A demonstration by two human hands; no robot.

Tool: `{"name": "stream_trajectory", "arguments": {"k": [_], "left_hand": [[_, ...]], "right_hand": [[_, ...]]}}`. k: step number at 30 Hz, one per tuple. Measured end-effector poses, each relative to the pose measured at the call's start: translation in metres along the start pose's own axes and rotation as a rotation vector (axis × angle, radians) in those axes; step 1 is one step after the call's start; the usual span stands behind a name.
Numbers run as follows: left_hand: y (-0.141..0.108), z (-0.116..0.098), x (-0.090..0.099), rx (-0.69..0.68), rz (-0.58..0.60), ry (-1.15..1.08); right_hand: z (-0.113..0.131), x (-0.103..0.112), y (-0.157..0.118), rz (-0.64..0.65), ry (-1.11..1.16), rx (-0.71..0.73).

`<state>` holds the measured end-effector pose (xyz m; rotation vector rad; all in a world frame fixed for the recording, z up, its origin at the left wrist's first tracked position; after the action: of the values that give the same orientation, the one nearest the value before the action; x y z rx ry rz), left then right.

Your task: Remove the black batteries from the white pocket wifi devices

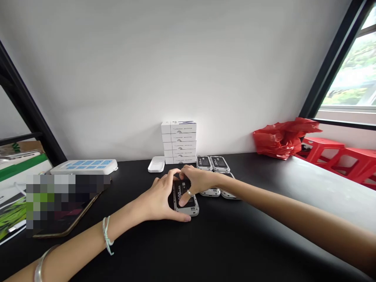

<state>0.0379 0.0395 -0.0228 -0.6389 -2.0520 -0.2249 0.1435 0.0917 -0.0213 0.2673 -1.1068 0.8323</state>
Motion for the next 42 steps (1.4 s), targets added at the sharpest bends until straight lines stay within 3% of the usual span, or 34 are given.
{"name": "stream_trajectory", "arguments": {"k": [4,8,12,17,22,26,29,33,37,42], "left_hand": [[0.010,0.009,0.006,-0.005,-0.054,0.034],[0.030,0.031,0.021,0.028,-0.066,0.102],[0.048,0.049,0.033,0.076,-0.014,0.209],[0.055,0.054,0.044,0.107,-0.032,0.268],[0.051,0.025,0.041,-0.003,-0.094,0.298],[0.056,-0.015,0.015,-0.166,-0.038,0.230],[0.070,-0.033,-0.003,-0.191,0.008,0.186],[0.088,-0.043,-0.012,-0.183,0.031,0.148],[0.094,-0.051,-0.013,-0.258,0.030,0.153],[0.097,-0.049,-0.015,-0.257,0.010,0.134]], "right_hand": [[0.000,0.017,-0.005,-0.114,0.271,0.124],[-0.038,0.043,0.005,-0.180,0.528,0.035],[-0.076,0.056,0.020,-0.232,0.478,-0.074],[-0.087,0.050,0.032,-0.259,0.310,-0.097],[-0.080,0.047,0.022,-0.335,0.138,-0.089],[-0.076,0.049,-0.011,-0.472,-0.002,-0.110],[-0.075,0.044,-0.035,-0.469,-0.076,-0.115],[-0.074,0.034,-0.049,-0.431,-0.126,-0.095],[-0.070,0.031,-0.043,-0.427,-0.162,-0.079],[-0.066,0.030,-0.036,-0.416,-0.215,-0.051]]}}
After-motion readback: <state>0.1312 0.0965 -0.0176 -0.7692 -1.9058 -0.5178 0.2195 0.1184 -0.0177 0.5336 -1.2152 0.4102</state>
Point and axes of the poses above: each hand's wrist, its own y-axis towards the middle knuckle, its own x-axis out of the back of the hand, z = x × y, the point moved 7 cm from there along y, towards the middle knuckle, and after that the axes turned 9 degrees about z, right-handed, at the moved point
